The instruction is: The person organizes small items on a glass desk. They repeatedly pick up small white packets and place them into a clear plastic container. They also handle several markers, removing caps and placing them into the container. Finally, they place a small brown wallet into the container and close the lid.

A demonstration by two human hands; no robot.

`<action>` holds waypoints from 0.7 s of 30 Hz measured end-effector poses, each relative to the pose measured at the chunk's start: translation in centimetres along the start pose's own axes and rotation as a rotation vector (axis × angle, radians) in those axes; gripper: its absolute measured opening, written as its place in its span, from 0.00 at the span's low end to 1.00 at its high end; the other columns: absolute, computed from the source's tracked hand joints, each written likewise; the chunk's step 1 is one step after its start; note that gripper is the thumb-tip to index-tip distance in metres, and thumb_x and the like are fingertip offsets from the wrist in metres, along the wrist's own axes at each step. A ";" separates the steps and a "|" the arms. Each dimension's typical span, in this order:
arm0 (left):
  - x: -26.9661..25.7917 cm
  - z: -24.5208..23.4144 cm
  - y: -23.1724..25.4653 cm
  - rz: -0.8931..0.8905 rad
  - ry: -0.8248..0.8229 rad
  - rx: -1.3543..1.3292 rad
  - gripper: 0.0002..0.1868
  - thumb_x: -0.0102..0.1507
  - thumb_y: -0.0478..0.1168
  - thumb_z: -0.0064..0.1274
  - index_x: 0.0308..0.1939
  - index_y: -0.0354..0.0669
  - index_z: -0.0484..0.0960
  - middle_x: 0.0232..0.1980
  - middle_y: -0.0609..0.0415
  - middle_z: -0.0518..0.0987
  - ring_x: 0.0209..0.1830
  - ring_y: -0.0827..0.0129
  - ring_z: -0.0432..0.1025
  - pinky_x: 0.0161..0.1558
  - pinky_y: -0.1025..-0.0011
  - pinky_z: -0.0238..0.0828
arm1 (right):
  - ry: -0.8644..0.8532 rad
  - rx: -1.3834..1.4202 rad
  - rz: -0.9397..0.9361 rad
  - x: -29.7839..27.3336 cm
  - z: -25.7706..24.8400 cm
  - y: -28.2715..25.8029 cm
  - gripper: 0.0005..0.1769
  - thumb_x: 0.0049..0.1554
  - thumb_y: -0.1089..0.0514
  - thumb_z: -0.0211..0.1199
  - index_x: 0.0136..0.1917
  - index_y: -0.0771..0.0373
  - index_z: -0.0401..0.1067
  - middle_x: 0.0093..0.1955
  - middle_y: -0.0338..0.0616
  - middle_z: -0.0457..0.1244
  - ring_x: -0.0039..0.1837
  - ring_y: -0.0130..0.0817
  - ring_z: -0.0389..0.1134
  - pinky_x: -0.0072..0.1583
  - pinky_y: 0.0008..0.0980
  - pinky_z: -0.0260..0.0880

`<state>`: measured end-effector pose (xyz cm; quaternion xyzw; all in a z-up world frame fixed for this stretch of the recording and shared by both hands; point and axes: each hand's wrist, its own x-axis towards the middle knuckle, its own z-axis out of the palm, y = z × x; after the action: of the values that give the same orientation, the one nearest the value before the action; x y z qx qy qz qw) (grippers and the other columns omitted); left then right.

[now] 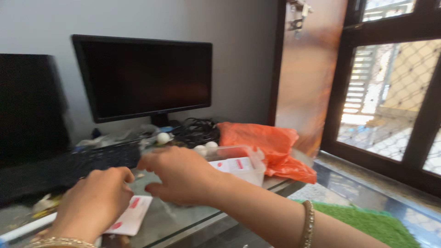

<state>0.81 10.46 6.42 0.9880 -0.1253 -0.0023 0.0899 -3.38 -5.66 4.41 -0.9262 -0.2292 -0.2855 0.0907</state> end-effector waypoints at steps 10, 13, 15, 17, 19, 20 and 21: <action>0.4 2.7 -5.8 0.109 0.102 -0.082 0.18 0.64 0.44 0.50 0.57 0.61 0.85 0.54 0.52 0.86 0.57 0.59 0.80 0.62 0.60 0.76 | -0.565 0.178 0.320 3.4 4.9 -0.8 0.70 0.31 0.33 0.70 0.80 0.64 0.51 0.65 0.66 0.65 0.64 0.56 0.70 0.63 0.40 0.70; 0.6 3.3 -5.9 0.142 0.149 -0.094 0.18 0.63 0.43 0.50 0.56 0.59 0.85 0.53 0.51 0.86 0.56 0.57 0.80 0.61 0.58 0.75 | -0.588 0.187 0.395 3.5 5.1 -0.7 0.70 0.31 0.35 0.69 0.80 0.63 0.51 0.66 0.65 0.65 0.65 0.55 0.68 0.63 0.40 0.69; 0.7 3.5 -5.8 0.152 0.159 -0.090 0.18 0.62 0.42 0.50 0.56 0.59 0.85 0.53 0.50 0.85 0.55 0.56 0.80 0.60 0.58 0.76 | -0.563 0.195 0.369 3.5 5.1 -0.6 0.67 0.32 0.35 0.68 0.79 0.64 0.54 0.67 0.65 0.64 0.66 0.55 0.68 0.64 0.39 0.68; 0.6 3.5 -5.6 0.149 0.141 -0.084 0.19 0.62 0.42 0.49 0.56 0.59 0.85 0.52 0.48 0.86 0.55 0.55 0.80 0.59 0.58 0.76 | -0.538 0.197 0.341 3.4 5.2 -0.6 0.66 0.33 0.34 0.68 0.78 0.66 0.55 0.67 0.65 0.64 0.66 0.54 0.68 0.64 0.39 0.68; 0.5 3.4 -5.4 0.157 0.167 -0.081 0.18 0.62 0.42 0.50 0.55 0.57 0.85 0.53 0.48 0.85 0.55 0.54 0.80 0.59 0.57 0.76 | -0.512 0.189 0.309 3.3 5.4 -0.5 0.65 0.33 0.34 0.67 0.78 0.67 0.56 0.66 0.65 0.65 0.67 0.54 0.69 0.64 0.39 0.69; 0.4 3.4 -5.3 0.161 0.180 -0.079 0.18 0.62 0.42 0.50 0.55 0.56 0.85 0.53 0.48 0.84 0.55 0.54 0.79 0.58 0.57 0.76 | -0.505 0.174 0.307 3.4 5.4 -0.5 0.66 0.33 0.34 0.68 0.78 0.67 0.56 0.67 0.65 0.64 0.67 0.54 0.68 0.65 0.39 0.68; 0.3 3.3 -5.2 0.158 0.178 -0.079 0.18 0.61 0.42 0.51 0.55 0.57 0.85 0.53 0.48 0.84 0.55 0.54 0.79 0.58 0.57 0.76 | -0.497 0.159 0.304 3.5 5.5 -0.4 0.66 0.34 0.34 0.69 0.78 0.67 0.56 0.68 0.65 0.63 0.67 0.54 0.67 0.65 0.40 0.68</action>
<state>2.36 14.79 2.24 0.9671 -0.1942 0.0874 0.1393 1.62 -2.33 1.90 -0.9813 -0.1247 -0.0143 0.1457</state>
